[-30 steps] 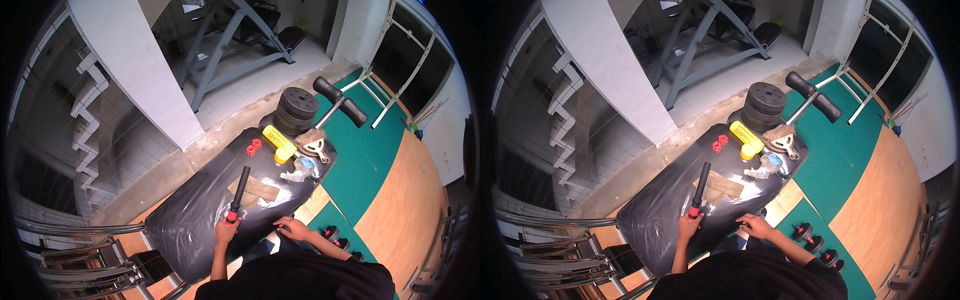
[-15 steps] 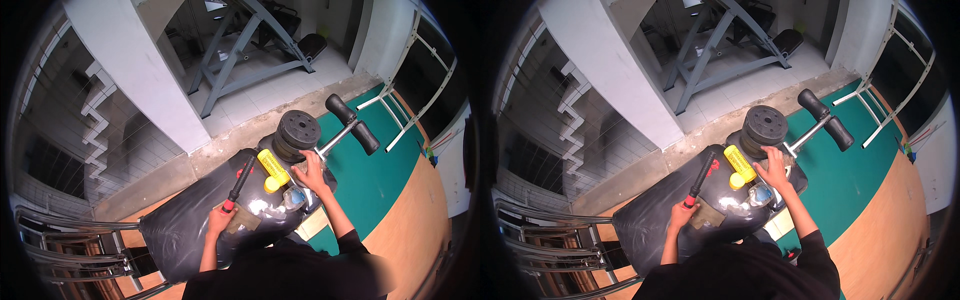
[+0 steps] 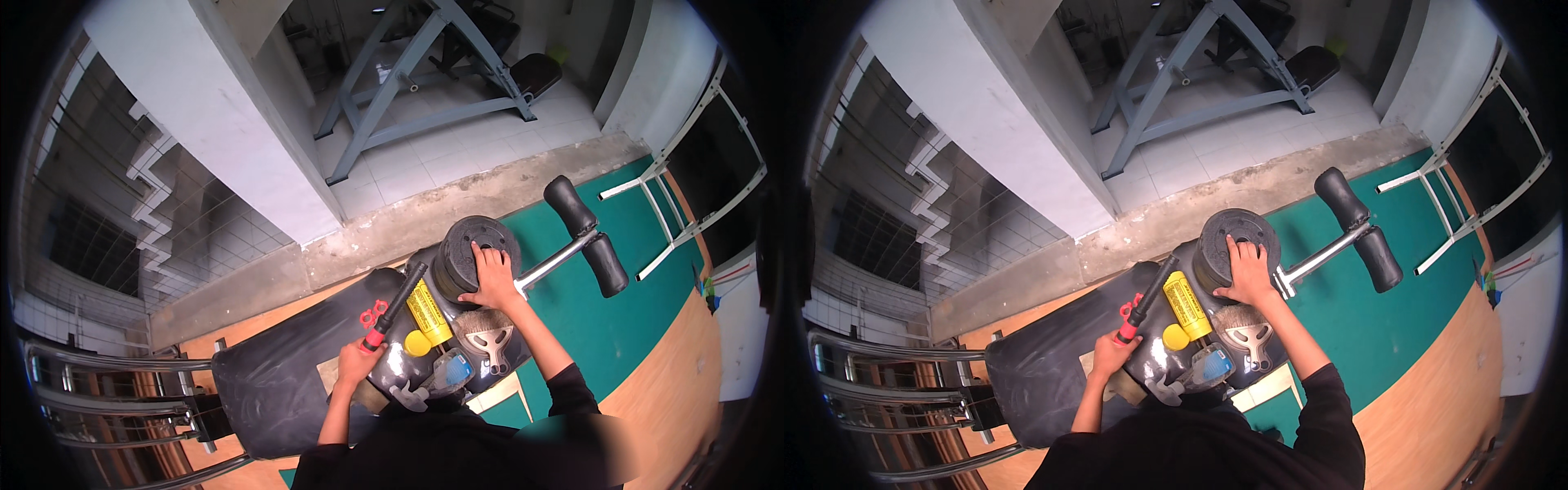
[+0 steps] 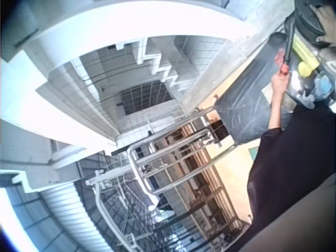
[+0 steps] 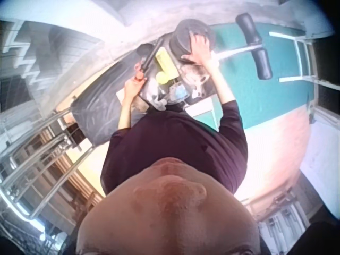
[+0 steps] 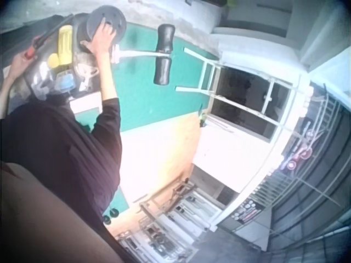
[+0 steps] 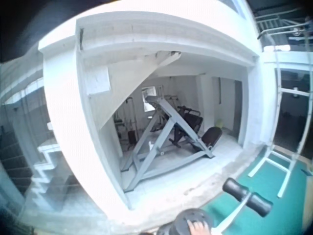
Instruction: The person wipes a weight plate with a cloth, then assembles a dumbbell by sliding weight plates onto a bar and securing them with collars. The person handles the bar, plates, and collars by hand on a padded bench.
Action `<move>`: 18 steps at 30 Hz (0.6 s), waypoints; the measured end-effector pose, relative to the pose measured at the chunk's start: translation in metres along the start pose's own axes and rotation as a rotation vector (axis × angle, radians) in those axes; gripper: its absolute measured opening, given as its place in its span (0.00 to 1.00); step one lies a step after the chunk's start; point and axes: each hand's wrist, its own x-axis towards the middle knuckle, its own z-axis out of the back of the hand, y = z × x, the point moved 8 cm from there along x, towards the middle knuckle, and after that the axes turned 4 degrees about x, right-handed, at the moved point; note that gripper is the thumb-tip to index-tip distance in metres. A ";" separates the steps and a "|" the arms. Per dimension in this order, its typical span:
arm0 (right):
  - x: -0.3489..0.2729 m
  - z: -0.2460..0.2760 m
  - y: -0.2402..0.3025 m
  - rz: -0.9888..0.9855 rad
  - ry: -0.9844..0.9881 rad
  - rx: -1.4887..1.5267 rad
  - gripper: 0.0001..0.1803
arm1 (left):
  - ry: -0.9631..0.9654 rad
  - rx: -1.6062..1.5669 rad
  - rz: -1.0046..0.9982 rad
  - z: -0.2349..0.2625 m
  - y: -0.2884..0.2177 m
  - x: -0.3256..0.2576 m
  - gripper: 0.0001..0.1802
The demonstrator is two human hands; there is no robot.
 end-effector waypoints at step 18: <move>0.007 -0.010 0.004 -0.045 0.071 -0.067 0.61 | 0.034 -0.053 0.130 -0.010 0.003 0.008 0.18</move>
